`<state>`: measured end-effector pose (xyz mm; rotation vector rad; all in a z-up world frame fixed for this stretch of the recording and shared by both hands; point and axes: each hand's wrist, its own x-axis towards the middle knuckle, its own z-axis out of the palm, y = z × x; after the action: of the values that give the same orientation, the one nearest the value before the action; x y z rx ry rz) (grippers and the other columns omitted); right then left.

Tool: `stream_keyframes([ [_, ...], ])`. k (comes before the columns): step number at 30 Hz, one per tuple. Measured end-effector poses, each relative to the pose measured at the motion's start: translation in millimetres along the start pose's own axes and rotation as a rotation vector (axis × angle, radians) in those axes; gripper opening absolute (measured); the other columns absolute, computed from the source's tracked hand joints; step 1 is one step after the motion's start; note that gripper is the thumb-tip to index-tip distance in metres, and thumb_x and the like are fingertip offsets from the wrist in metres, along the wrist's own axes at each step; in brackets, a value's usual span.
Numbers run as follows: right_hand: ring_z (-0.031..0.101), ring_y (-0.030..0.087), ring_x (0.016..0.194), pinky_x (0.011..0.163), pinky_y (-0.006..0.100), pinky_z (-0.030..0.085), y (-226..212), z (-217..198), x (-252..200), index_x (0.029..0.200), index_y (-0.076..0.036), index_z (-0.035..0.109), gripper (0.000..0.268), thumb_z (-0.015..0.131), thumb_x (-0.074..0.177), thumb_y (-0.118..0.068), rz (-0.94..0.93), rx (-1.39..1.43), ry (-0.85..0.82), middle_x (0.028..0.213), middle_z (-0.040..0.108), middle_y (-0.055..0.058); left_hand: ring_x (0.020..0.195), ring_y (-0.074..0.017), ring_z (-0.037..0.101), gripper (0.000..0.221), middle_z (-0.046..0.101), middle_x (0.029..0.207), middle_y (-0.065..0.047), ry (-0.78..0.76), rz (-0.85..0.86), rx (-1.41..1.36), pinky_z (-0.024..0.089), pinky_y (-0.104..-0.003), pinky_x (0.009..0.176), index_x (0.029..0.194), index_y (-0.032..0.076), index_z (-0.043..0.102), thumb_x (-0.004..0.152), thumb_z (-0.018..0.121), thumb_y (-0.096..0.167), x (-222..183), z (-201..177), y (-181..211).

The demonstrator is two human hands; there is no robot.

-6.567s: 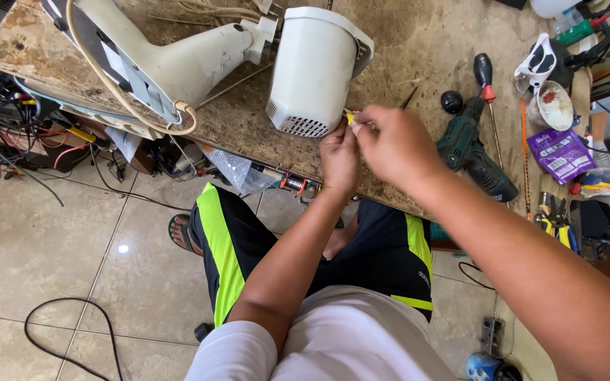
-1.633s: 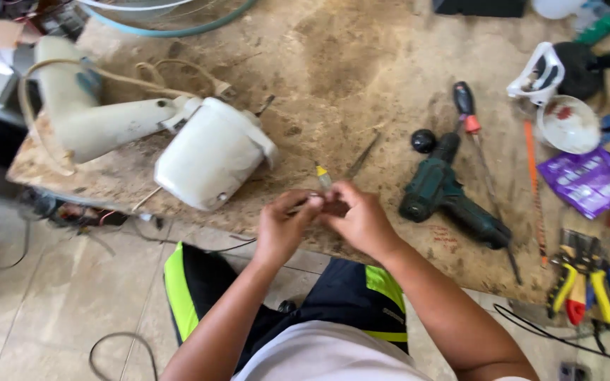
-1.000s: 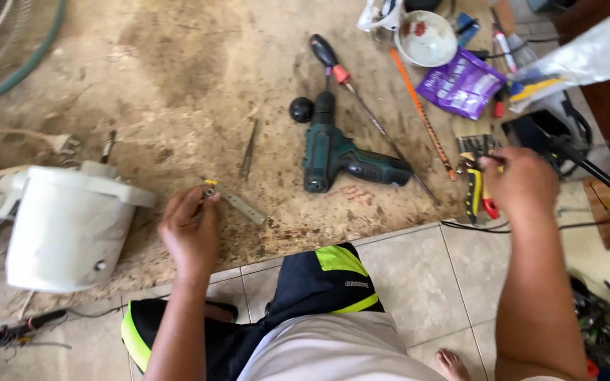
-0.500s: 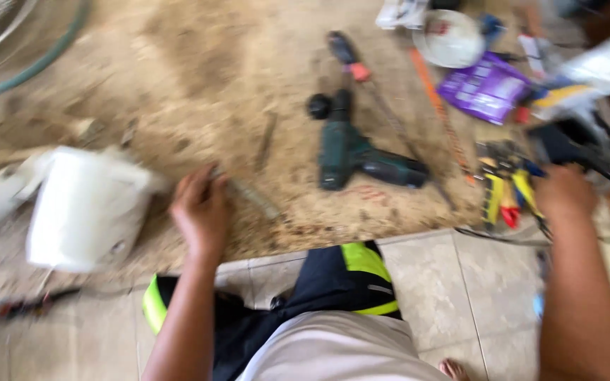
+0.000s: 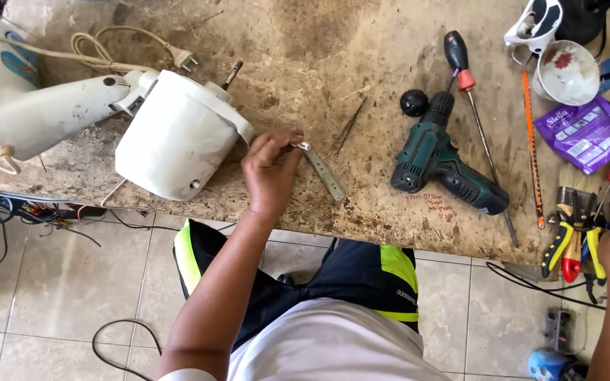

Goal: Disassembling the motor housing of a portable electric fan using tools on a workbench.

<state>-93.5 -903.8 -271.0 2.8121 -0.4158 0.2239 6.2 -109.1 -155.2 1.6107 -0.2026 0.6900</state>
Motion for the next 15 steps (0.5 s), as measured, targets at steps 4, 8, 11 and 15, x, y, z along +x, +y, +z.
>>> stream_keyframes([
  [4, 0.073, 0.038, 0.096, 0.081, 0.041, 0.058, -11.2, -14.6, -5.4, 0.121, 0.007, 0.078, 0.022, 0.072, 0.1, 0.005, -0.036, 0.16, 0.041, 0.112, 0.076, 0.024, 0.098, -0.0219, 0.071, 0.033, 0.071, 0.104, -0.007, -0.017, 0.041, 0.063, 0.065, -0.033, 0.088, 0.102, 0.007, 0.073, 0.08, 0.084, -0.015, -2.9, -1.8, -4.9],
  [8, 0.076, 0.032, 0.088, 0.075, 0.037, 0.061, -23.8, -37.4, -5.6, 0.124, -0.002, 0.083, 0.023, 0.076, 0.103, -0.008, -0.025, 0.012, 0.021, 0.109, 0.079, 0.017, 0.097, -0.0221, 0.072, 0.031, 0.071, 0.104, -0.007, -0.049, 0.119, 0.121, 0.064, -0.032, 0.082, 0.103, 0.007, 0.073, 0.08, 0.088, -0.005, -4.2, -0.8, -5.9],
  [11, 0.073, 0.034, 0.091, 0.079, 0.039, 0.06, -28.3, -49.5, -5.2, 0.121, -0.005, 0.084, 0.023, 0.073, 0.102, -0.011, -0.032, -0.016, -0.004, 0.112, 0.074, 0.018, 0.092, -0.0207, 0.071, 0.032, 0.069, 0.101, -0.007, -0.058, 0.174, 0.127, 0.064, -0.031, 0.077, 0.103, 0.008, 0.073, 0.079, 0.091, -0.002, -2.2, 0.2, -1.1],
  [15, 0.079, 0.031, 0.088, 0.07, 0.036, 0.062, -61.8, -94.9, -6.6, 0.128, -0.014, 0.077, 0.027, 0.066, 0.105, -0.021, 0.047, -0.167, -0.202, 0.106, 0.083, 0.011, 0.09, -0.0219, 0.069, 0.033, 0.067, 0.099, -0.009, -0.098, 0.192, 0.11, 0.062, -0.032, 0.075, 0.103, 0.005, 0.072, 0.079, 0.091, -0.004, -2.5, -0.4, 1.3],
])
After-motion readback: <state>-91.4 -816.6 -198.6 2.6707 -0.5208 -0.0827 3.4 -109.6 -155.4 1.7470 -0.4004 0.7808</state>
